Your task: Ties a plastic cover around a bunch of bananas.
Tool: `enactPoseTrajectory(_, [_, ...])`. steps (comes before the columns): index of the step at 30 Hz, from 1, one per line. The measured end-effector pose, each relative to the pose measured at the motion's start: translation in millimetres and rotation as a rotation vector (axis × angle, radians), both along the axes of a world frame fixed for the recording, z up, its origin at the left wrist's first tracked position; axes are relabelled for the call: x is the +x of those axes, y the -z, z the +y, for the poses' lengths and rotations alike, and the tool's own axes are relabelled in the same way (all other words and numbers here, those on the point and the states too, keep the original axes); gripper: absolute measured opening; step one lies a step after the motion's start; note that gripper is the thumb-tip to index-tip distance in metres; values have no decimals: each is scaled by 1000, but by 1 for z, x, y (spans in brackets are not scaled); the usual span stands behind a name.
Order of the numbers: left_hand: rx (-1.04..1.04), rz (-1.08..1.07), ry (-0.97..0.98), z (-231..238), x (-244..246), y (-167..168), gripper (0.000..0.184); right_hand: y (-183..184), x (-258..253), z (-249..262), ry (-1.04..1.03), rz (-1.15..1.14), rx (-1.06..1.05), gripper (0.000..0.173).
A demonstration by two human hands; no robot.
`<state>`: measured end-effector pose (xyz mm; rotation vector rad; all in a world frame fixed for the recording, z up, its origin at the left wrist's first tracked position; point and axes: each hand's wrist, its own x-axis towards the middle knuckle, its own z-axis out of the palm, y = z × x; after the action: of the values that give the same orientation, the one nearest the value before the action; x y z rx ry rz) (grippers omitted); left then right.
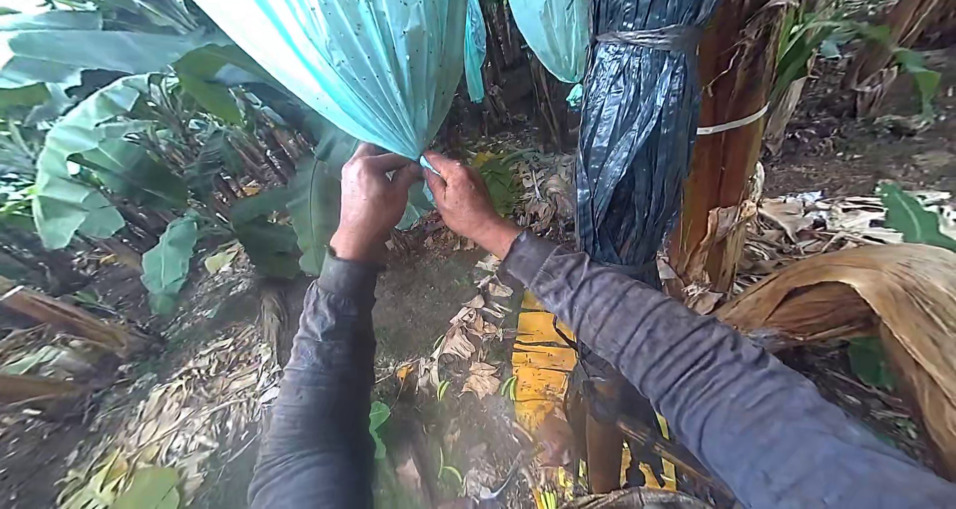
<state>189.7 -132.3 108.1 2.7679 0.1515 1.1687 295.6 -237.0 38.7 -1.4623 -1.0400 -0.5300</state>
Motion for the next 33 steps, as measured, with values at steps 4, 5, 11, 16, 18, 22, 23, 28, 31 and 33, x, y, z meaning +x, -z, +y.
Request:
enactPoseTrajectory(4, [-68, -10, 24, 3, 5, -1, 26, -3, 0, 5, 148, -106, -110, 31])
enactPoseTrajectory(5, [-118, 1, 31, 4, 8, 0, 27, -1, -1, 7, 204, -153, -139, 30])
enactPoseTrajectory(11, [-728, -119, 244, 11, 21, 10, 18, -5, 7, 2, 158, -265, -307, 46])
enactPoseTrajectory(16, [-397, -201, 62, 22, 28, 8, 18, -58, 17, -13, 113, 23, -398, 32])
enactPoseTrajectory(18, [-169, -231, -26, 19, 28, 11, 22, -73, 21, -16, 50, 198, -407, 30])
enactPoseTrajectory(22, [253, -95, -147, 7, 21, 24, 29, -61, 18, -5, -393, 542, -13, 16])
enactPoseTrajectory(23, [322, -6, -198, -2, 15, 24, 28, -55, 18, -3, -446, 488, 26, 15])
enactPoseTrajectory(28, [601, 151, -191, -19, -16, -1, 15, -43, 25, -9, -231, 11, -179, 22])
enactPoseTrajectory(31, [652, 22, 31, -1, -15, -22, 21, -46, 21, -13, -217, -37, -210, 21])
enactPoseTrajectory(33, [575, -54, 239, 12, -7, -33, 19, -46, 22, -14, -245, -38, -172, 18])
